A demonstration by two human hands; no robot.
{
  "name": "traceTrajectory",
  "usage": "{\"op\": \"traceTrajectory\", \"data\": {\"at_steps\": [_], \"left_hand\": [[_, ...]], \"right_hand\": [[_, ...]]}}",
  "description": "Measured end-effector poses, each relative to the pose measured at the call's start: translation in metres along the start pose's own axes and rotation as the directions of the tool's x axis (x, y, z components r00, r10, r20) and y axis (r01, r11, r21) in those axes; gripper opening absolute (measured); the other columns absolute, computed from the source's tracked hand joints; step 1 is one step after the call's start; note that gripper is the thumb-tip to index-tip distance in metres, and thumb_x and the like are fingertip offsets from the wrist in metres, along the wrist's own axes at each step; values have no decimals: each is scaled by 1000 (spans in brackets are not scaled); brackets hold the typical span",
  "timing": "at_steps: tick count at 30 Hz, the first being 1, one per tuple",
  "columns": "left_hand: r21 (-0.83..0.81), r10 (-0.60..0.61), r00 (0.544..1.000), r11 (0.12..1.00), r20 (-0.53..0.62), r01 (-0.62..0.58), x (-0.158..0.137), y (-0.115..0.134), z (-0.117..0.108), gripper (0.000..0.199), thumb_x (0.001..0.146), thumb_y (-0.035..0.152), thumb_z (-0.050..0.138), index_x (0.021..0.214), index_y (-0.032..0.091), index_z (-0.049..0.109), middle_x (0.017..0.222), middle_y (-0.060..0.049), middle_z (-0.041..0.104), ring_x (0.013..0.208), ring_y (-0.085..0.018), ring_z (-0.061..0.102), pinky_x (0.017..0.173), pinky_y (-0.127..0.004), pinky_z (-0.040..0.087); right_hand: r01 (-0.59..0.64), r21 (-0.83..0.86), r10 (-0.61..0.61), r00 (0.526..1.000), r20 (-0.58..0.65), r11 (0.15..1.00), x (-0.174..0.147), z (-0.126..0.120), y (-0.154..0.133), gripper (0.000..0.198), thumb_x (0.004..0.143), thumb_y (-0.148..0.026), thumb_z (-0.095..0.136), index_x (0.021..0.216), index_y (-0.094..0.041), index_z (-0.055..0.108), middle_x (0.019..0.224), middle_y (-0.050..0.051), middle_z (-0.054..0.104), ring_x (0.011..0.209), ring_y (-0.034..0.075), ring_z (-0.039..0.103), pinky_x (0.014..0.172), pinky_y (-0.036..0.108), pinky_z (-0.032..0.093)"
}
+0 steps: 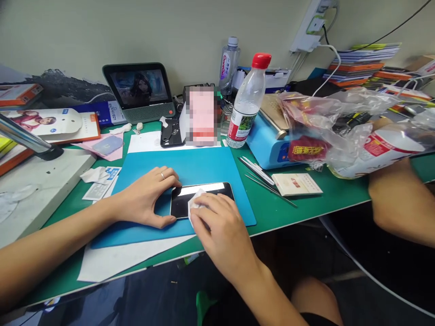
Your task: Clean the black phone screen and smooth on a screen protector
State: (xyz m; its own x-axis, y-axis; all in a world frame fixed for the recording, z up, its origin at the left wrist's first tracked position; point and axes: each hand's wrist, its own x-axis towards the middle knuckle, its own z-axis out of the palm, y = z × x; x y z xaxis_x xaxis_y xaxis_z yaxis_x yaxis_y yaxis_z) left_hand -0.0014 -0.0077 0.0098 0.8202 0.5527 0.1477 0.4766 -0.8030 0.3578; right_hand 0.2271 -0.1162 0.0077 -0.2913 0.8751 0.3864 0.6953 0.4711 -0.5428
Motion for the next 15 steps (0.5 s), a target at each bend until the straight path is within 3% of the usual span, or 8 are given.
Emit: {"op": "traceTrajectory", "data": {"at_steps": [6, 15], "left_hand": [[13, 10, 1000, 1000, -6, -10, 0, -2, 0, 53, 74, 61, 72, 105, 20, 56, 102, -6, 59, 89, -26, 55, 80, -42, 40], [37, 31, 1000, 999, -7, -30, 0, -4, -2, 53, 75, 63, 71, 102, 20, 56, 100, -7, 57, 90, -27, 54, 79, -42, 40]], "right_hand": [[-42, 3, 41, 988, 151, 999, 23, 4, -6, 12, 98, -20, 65, 89, -27, 69, 101, 1, 73, 102, 22, 64, 89, 42, 43], [-103, -133, 146, 919, 366, 986, 46, -10, -3, 16, 95, -24, 66, 79, -25, 66, 87, -1, 69, 88, 22, 61, 80, 40, 41]]}}
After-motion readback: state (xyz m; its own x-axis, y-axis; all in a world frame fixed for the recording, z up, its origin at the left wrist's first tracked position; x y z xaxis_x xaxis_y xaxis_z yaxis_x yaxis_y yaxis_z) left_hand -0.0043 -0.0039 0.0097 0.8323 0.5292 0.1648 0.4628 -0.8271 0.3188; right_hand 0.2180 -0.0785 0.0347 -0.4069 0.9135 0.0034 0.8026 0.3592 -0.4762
